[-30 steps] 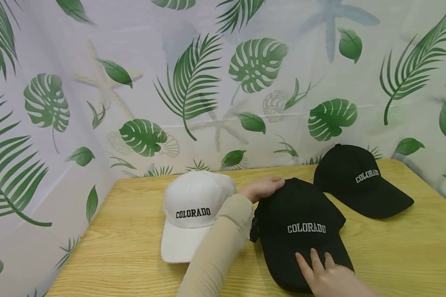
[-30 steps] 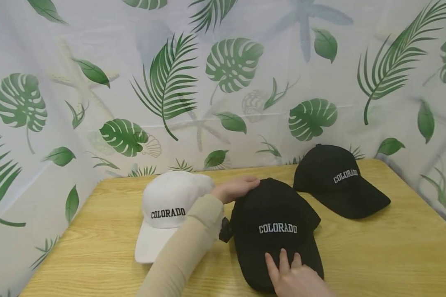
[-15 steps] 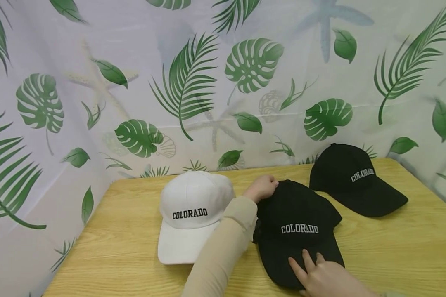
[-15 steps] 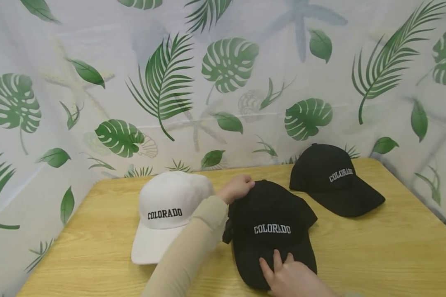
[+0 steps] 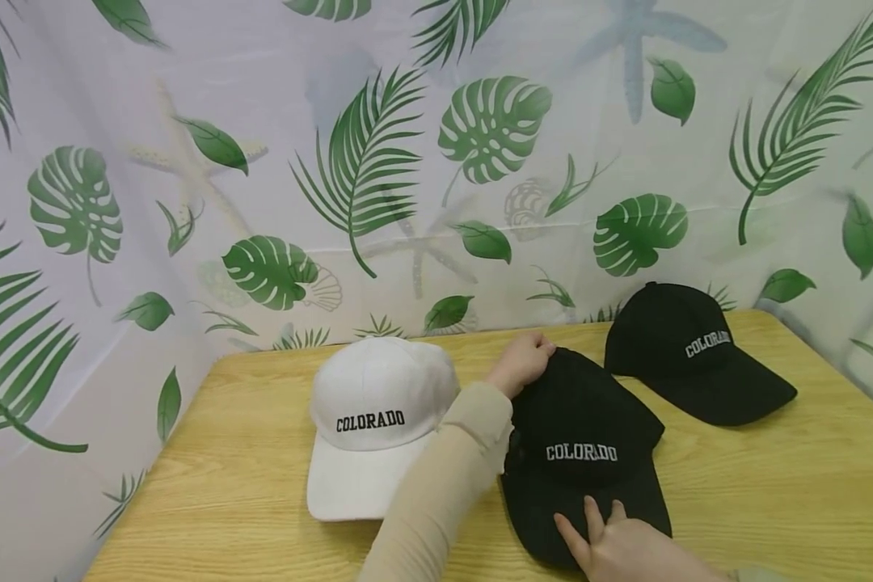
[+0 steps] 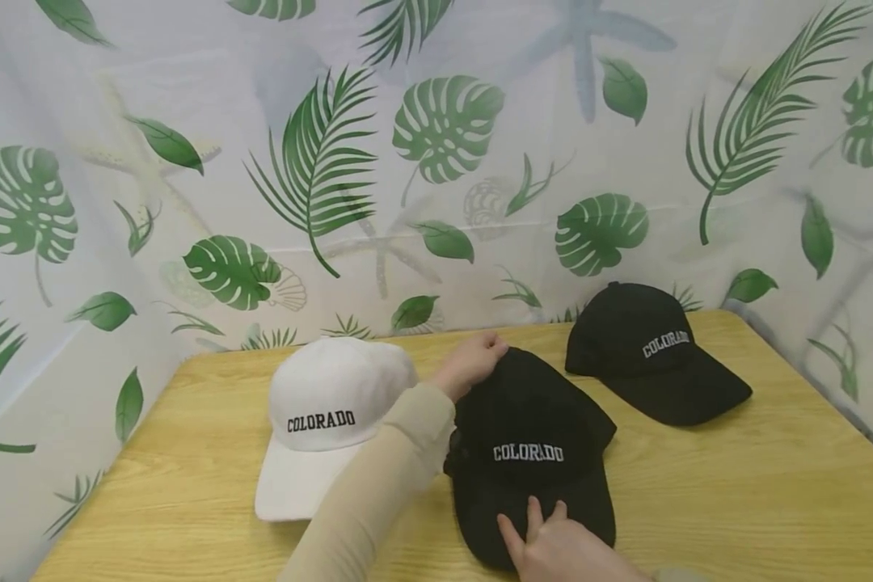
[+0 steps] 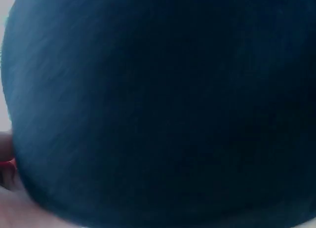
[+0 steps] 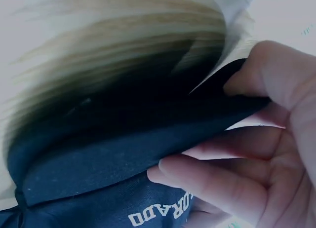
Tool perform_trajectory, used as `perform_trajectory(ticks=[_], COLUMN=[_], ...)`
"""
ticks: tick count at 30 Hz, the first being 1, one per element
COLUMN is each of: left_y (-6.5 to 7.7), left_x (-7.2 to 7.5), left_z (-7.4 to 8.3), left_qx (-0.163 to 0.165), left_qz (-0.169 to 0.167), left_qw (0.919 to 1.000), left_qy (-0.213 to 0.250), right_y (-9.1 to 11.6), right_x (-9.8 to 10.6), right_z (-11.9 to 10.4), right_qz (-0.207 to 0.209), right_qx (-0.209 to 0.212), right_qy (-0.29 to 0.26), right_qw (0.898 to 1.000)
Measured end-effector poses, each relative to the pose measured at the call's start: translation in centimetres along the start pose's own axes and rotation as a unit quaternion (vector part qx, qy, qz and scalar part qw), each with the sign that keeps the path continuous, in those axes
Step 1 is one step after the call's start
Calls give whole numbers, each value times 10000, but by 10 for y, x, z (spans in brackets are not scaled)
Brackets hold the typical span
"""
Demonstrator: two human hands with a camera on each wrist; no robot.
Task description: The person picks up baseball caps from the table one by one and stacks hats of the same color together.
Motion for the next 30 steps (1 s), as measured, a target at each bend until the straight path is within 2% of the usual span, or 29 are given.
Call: perform_trajectory(ticks=[4,6,8,11,12,14,17,20,22,24,27,30], left_y=[0,1,6,16,21,29,38,42,42,42,44,48], left_x=[1,6,11,13,11,5,-6,-14,-16,-17,-17,-16], left_z=[-4,-4,-1,6,11,18,24,20,16,13,13,17], left_qx=[69,201,195,70,-56,-291,-638,-741,-742,-765,-819,-799], left_qz=[-34,-43,-3,268,351,438,180,-171,-260,-277,-355,-491], left_qw=[9994,9993,9998,9951,9902,9749,9450,9152,9034,8991,8978,8977], left_qy=[347,299,5,-953,-1347,-2163,-3202,-3957,-4215,-4301,-4313,-4306], right_y=[-3,-5,-7,-8,-7,-6,-4,-5,-6,-6,-5,-1], right_x=[6,10,14,20,21,21,20,21,22,22,23,26], right_z=[0,2,5,9,10,11,11,12,13,14,16,24], right_qz=[25,-91,-176,-163,-113,-115,-80,-95,-78,-101,-65,108], right_qx=[131,97,57,32,45,36,18,11,15,-15,-59,-141], right_qy=[-13,-30,-27,-39,-17,-71,-82,-85,-110,-218,-327,-814], right_qw=[9999,9999,9998,9999,9999,9999,9999,9999,9999,9997,9994,9965])
Point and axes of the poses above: each hand's wrist, its own y-axis away from the middle knuckle, its own x-axis out of the back of the hand, z = x × y, the point moved 3 cm from there along -y, towards the middle knuckle, and after that the axes turned 7 degrees about x, right-handed, at the moved point
